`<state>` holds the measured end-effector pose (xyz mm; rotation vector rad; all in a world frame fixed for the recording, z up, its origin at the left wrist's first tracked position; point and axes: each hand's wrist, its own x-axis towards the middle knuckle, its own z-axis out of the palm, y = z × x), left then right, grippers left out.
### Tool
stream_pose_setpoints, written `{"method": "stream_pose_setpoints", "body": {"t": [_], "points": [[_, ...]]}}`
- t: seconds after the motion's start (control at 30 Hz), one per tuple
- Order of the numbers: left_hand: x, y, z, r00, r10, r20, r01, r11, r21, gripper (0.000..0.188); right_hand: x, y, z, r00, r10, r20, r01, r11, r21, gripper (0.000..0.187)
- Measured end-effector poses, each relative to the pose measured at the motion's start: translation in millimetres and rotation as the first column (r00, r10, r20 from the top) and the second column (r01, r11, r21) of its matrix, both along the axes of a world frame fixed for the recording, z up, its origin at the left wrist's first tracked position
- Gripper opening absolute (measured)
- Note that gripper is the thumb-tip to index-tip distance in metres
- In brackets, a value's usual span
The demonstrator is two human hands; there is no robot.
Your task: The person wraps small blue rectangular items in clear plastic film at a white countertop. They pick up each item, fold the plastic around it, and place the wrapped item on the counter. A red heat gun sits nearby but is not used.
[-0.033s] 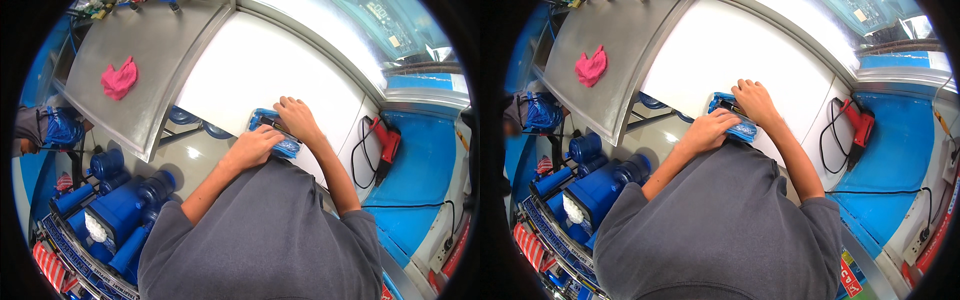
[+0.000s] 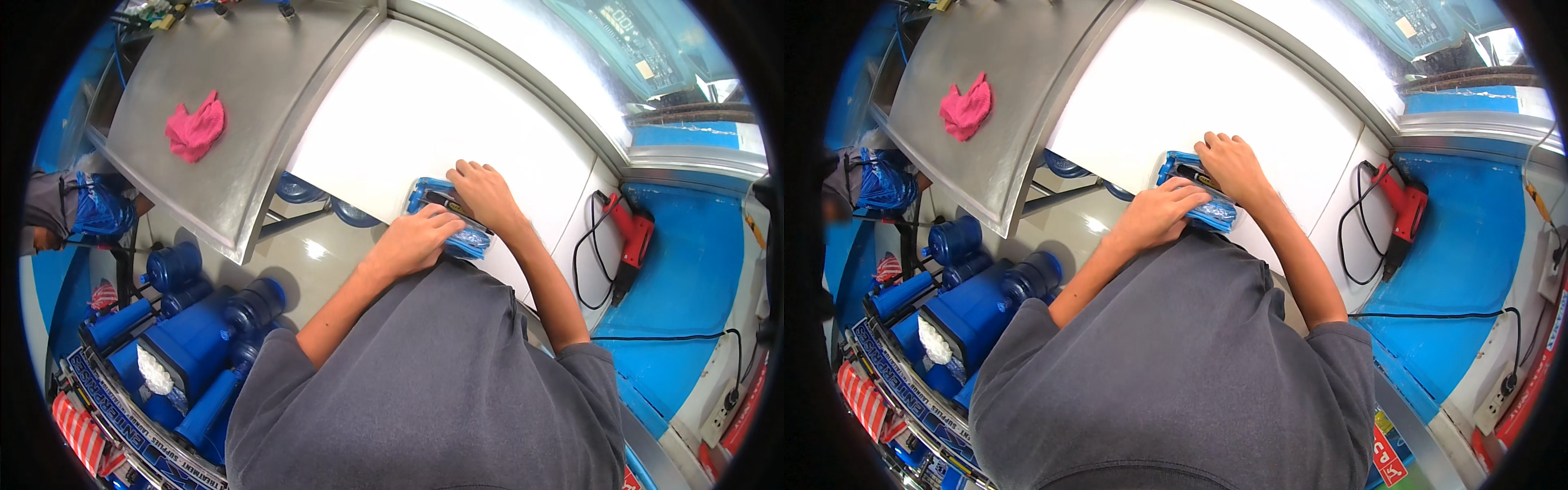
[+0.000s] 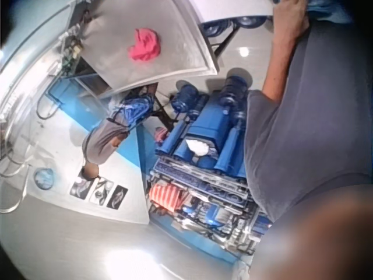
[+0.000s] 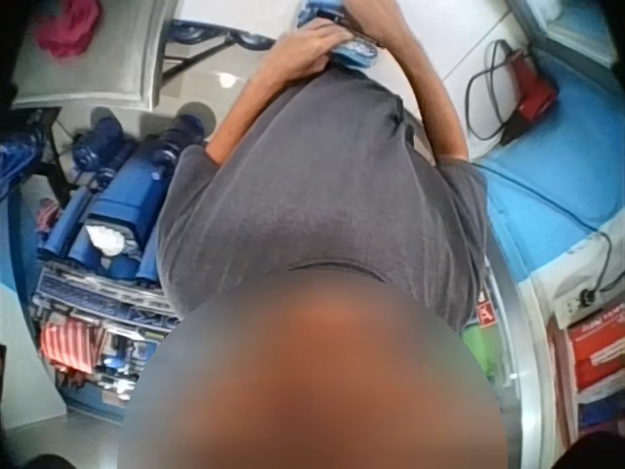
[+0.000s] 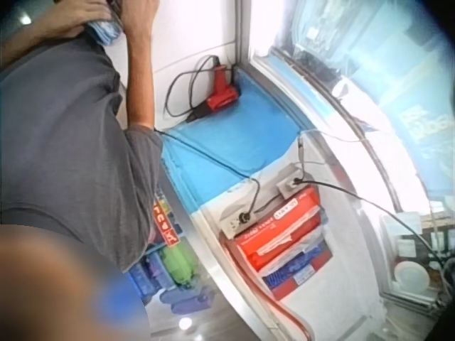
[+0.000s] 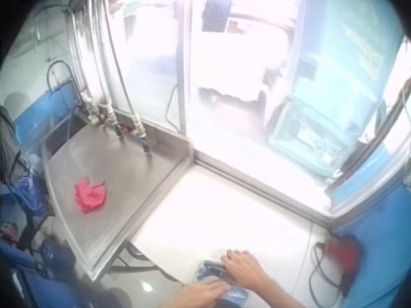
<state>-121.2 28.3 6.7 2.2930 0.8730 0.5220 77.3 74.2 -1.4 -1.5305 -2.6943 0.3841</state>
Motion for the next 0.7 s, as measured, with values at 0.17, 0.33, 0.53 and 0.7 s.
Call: {"method": "stream_pose_setpoints", "body": {"t": [0.17, 0.33, 0.53, 0.7], "points": [[3, -4, 1, 0.996, 0.075, 0.05, -0.072, 0.996, -0.048, 0.032, 4, -1, -8, 0.997, 0.005, -0.075, -0.008, 0.999, -0.049, 0.026], [5, -6, 0, 0.993, 0.111, 0.047, -0.107, 0.991, -0.076, 0.038, 9, -5, -10, 0.992, 0.056, -0.112, -0.046, 0.995, 0.089, 0.037], [6, -9, 3, 0.987, 0.15, 0.058, -0.147, 0.988, -0.042, 0.043, 13, -3, -2, 0.988, 0.093, -0.126, -0.079, 0.991, 0.107, 0.045], [5, -19, 5, 0.978, 0.199, 0.065, -0.197, 0.98, -0.037, 0.041, 25, 1, 5, 0.974, 0.153, -0.164, -0.135, 0.984, 0.116, 0.038]]}}
